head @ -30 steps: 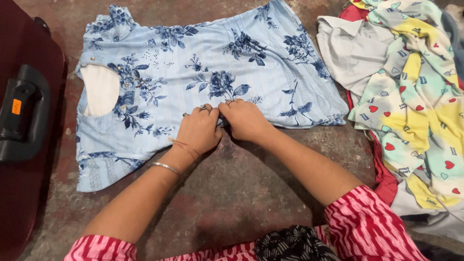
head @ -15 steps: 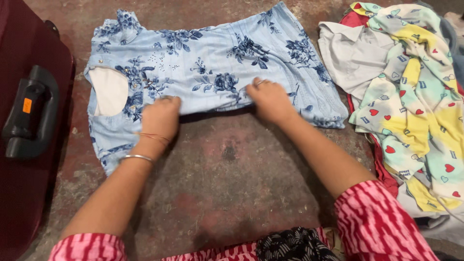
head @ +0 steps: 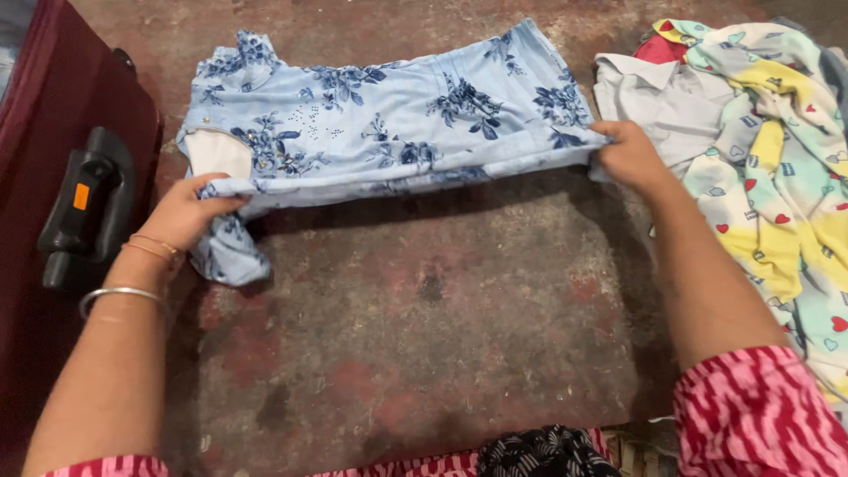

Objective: The person folds several garments by hand on the floor next to an open suitcase. They fold a floral dress, a blue floral top, and a yellow heart-patterned top, then place each folded item into the suitcase.

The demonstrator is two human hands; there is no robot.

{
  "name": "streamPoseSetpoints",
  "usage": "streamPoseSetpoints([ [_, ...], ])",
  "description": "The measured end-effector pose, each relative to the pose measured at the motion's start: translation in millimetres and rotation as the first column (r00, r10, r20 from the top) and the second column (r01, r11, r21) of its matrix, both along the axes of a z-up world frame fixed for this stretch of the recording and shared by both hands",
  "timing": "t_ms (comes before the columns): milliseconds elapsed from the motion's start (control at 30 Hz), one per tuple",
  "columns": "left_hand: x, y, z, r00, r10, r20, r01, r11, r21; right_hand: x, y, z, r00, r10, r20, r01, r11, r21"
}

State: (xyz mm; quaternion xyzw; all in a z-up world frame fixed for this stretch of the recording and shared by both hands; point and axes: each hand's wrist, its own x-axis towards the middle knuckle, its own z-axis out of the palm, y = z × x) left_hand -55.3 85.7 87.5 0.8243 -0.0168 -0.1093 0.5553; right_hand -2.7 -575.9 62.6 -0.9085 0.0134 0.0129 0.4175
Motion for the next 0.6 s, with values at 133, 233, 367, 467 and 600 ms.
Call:
streamPoseSetpoints([
  [133, -25, -1, 35, 0.898, -0.036, -0.438, 0.124, 0.977, 0.176, -12, -21, 13, 0.944, 0.212, -0.254, -0.245, 0.964, -0.105],
  [233, -31, -8, 62, 0.789, -0.062, -0.612, 0.461, 0.718, 0.521, -35, -33, 23, 0.779, 0.290, -0.556, -0.416, 0.902, -0.112],
  [367, -47, 12, 103, 0.648, -0.430, -0.629, 0.627, 0.770, 0.119, -67, -82, 57, 0.609, 0.380, -0.696, -0.589, 0.805, -0.076],
  [467, -36, 32, 137, 0.534, -0.614, -0.581, 0.683, 0.718, -0.131, -56, -126, 89, 0.508, 0.673, -0.538, -0.608, 0.722, 0.330],
  [600, 11, 24, 159, 0.862, -0.214, -0.459, 0.459, 0.715, 0.528, -4, -134, 112, 0.894, 0.352, -0.278, -0.253, 0.907, 0.336],
])
